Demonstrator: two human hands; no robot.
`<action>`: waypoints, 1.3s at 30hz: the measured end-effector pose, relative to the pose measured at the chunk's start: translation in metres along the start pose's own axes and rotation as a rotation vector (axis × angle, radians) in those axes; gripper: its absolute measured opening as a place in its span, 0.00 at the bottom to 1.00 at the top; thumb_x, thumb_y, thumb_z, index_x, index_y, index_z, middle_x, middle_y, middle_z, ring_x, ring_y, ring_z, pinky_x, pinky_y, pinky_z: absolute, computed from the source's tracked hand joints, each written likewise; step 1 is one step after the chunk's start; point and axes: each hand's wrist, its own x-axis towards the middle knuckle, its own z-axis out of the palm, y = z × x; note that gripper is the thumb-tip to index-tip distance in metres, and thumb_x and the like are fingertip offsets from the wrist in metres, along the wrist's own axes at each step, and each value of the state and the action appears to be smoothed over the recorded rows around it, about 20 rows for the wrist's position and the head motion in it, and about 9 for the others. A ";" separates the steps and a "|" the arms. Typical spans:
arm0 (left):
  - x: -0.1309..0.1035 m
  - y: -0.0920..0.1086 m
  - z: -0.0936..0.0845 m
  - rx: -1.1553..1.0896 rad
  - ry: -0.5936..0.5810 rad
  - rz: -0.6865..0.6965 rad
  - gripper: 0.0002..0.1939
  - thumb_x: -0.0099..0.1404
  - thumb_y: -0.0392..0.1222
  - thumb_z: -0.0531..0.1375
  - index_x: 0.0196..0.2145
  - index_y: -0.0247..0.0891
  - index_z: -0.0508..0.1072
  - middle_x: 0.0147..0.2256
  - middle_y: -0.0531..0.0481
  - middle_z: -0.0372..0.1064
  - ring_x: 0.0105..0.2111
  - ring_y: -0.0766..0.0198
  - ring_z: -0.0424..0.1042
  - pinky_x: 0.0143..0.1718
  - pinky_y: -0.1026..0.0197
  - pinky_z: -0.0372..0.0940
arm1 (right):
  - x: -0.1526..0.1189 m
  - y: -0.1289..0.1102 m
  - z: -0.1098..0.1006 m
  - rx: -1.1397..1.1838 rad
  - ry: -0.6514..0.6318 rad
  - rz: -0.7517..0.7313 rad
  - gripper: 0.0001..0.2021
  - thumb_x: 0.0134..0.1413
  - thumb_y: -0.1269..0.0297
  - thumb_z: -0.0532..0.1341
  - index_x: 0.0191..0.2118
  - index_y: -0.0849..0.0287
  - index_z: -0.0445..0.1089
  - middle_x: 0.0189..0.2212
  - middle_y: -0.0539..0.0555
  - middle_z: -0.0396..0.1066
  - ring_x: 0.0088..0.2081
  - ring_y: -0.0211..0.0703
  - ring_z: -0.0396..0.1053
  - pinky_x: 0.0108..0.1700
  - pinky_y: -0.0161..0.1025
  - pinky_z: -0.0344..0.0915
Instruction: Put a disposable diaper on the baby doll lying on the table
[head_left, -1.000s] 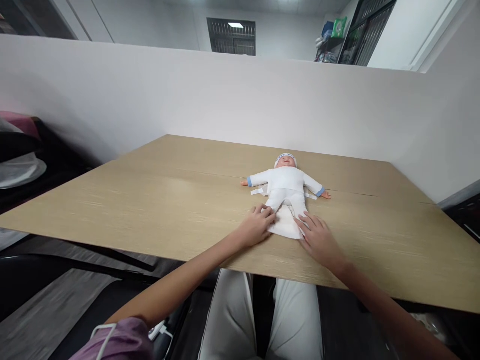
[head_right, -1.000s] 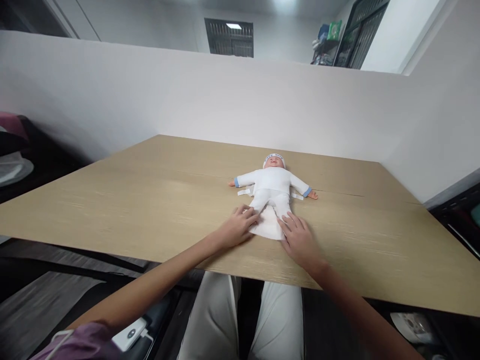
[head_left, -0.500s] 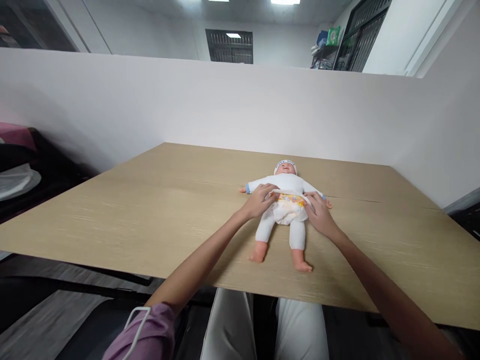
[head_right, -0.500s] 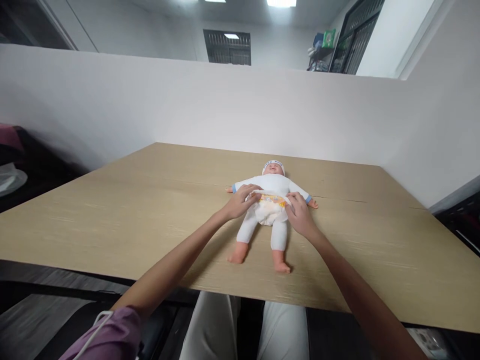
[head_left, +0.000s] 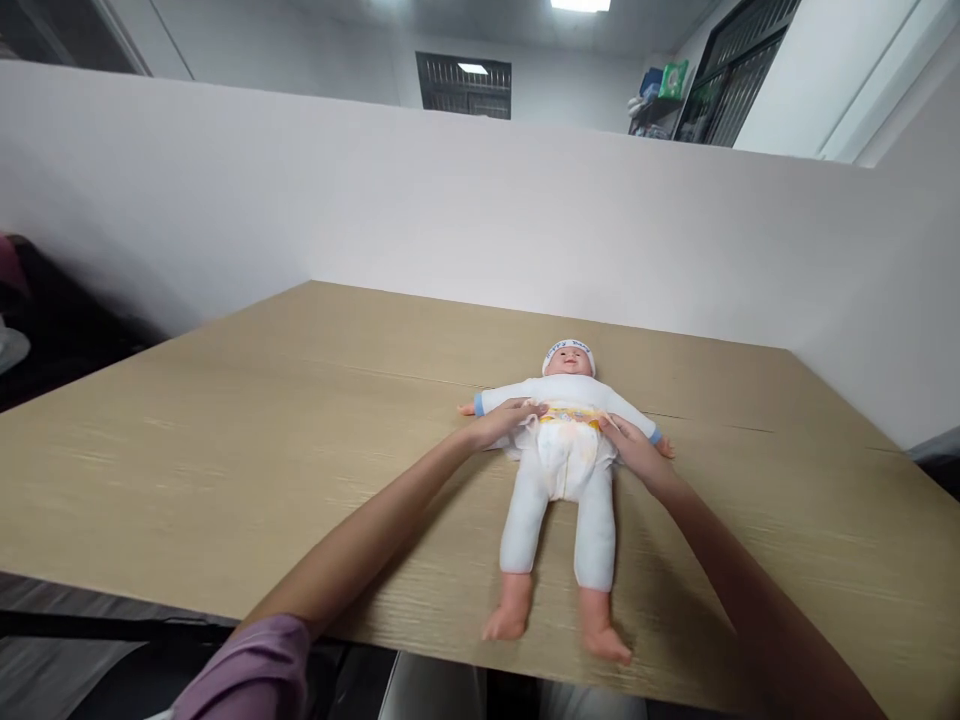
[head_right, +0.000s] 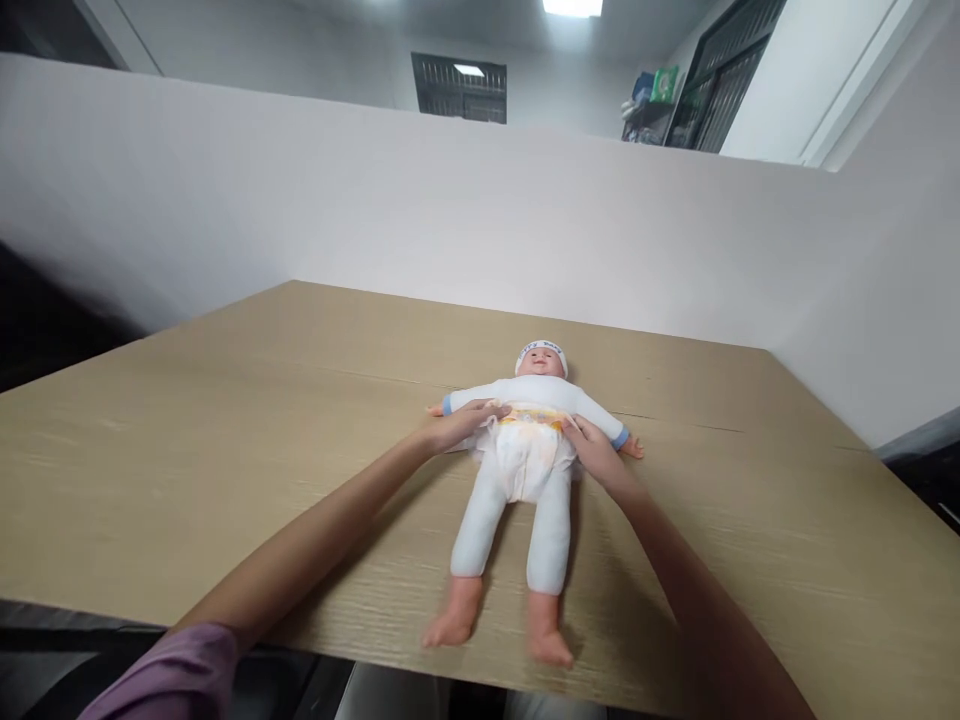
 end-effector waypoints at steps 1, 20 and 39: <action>-0.004 0.000 -0.003 -0.009 -0.020 -0.002 0.32 0.63 0.72 0.64 0.35 0.35 0.76 0.33 0.45 0.75 0.38 0.55 0.75 0.40 0.57 0.69 | -0.004 0.001 -0.001 0.000 0.001 0.017 0.29 0.67 0.35 0.56 0.44 0.58 0.78 0.42 0.59 0.82 0.43 0.51 0.79 0.45 0.43 0.76; -0.002 0.057 0.073 0.965 0.137 0.457 0.17 0.77 0.55 0.57 0.48 0.41 0.76 0.51 0.42 0.75 0.55 0.46 0.68 0.59 0.42 0.62 | -0.065 0.045 -0.031 -0.496 0.313 -0.059 0.25 0.66 0.34 0.55 0.31 0.51 0.65 0.30 0.55 0.72 0.35 0.52 0.69 0.48 0.50 0.70; 0.007 0.041 0.086 1.028 0.182 0.365 0.32 0.59 0.54 0.71 0.57 0.39 0.71 0.57 0.39 0.71 0.57 0.37 0.64 0.59 0.38 0.61 | 0.000 -0.045 -0.002 -0.205 0.031 -0.087 0.20 0.68 0.46 0.57 0.29 0.54 0.66 0.26 0.50 0.69 0.30 0.43 0.65 0.35 0.39 0.63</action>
